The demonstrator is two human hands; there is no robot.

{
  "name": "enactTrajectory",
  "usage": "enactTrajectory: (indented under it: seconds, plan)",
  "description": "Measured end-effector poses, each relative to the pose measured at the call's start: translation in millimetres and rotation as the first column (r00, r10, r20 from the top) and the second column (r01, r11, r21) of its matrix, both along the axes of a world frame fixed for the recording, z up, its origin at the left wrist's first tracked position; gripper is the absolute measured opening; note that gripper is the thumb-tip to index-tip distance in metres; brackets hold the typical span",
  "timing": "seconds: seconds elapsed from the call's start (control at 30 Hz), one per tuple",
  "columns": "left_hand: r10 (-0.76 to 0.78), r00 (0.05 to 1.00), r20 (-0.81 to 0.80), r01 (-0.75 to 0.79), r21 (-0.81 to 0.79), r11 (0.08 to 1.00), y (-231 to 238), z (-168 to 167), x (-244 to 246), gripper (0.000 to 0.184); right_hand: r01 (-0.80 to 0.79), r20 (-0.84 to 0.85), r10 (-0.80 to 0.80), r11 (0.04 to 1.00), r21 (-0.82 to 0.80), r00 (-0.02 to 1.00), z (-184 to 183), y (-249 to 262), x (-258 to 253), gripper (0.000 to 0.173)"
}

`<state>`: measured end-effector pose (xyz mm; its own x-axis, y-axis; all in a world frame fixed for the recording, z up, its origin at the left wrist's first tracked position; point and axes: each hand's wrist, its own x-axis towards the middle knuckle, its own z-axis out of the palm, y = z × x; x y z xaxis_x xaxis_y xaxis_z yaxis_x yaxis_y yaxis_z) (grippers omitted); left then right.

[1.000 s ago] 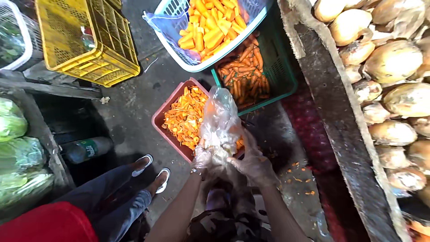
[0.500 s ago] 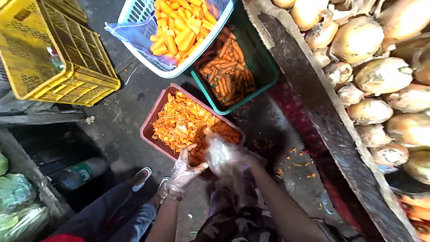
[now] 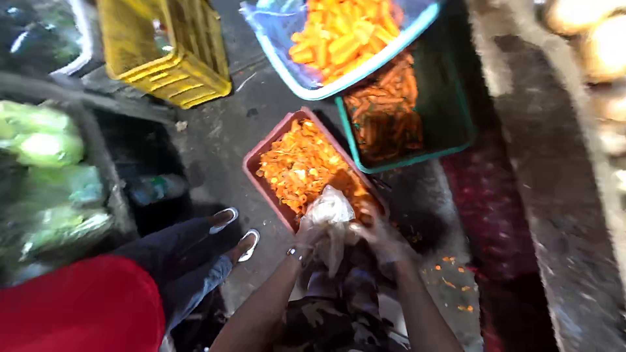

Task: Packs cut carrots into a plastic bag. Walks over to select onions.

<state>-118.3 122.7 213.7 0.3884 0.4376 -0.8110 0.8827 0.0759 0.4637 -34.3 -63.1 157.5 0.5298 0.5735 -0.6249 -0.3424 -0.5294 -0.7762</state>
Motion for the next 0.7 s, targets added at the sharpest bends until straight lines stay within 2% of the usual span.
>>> enactTrajectory:
  seconds: [0.07,0.13,0.23,0.33,0.37,0.43,0.5,0.6,0.63,0.7]
  plan:
    - [0.085,0.996,-0.001,-0.083,0.175,0.981,35,-17,-2,0.051,0.105,0.017,-0.104,0.984,-0.142,0.994,-2,-8,-1,0.063]
    - [0.078,0.995,-0.056,-0.051,0.379,0.924,77,-36,-4,0.047,0.149,0.073,-0.134,0.949,-0.277,0.988,-3,-10,-17,0.048]
    - [0.126,0.985,-0.115,-0.023,0.639,0.769,145,-70,-5,0.050,0.051,-0.006,-0.058,0.919,-0.390,0.998,-5,1,-51,0.041]
    - [0.142,0.978,-0.153,0.013,0.724,0.690,193,-111,3,0.063,-0.024,-0.133,-0.032,0.917,-0.399,0.991,-20,23,-78,0.040]
    - [0.101,0.973,-0.208,0.083,0.721,0.688,202,-134,5,0.069,-0.045,-0.171,-0.028,0.912,-0.408,0.985,-29,28,-86,0.039]
    - [-0.030,0.927,-0.375,0.275,0.620,0.735,204,-174,6,0.080,-0.084,-0.243,-0.023,0.902,-0.423,0.970,-48,35,-101,0.038]
    - [-0.139,0.882,-0.450,0.383,0.515,0.767,196,-196,6,0.083,-0.095,-0.306,-0.035,0.911,-0.400,0.951,-66,38,-117,0.038]
    - [-0.262,0.842,-0.471,0.480,0.435,0.762,209,-217,-2,0.061,-0.101,-0.363,-0.038,0.929,-0.357,0.931,-89,38,-125,0.036]
    - [-0.290,0.823,-0.489,0.510,0.408,0.757,219,-221,-4,0.052,-0.071,-0.368,-0.062,0.939,-0.337,0.928,-92,40,-123,0.035]
    - [-0.311,0.811,-0.495,0.519,0.367,0.772,238,-223,3,0.046,0.040,-0.348,-0.147,0.954,-0.296,0.926,-98,43,-118,0.033]
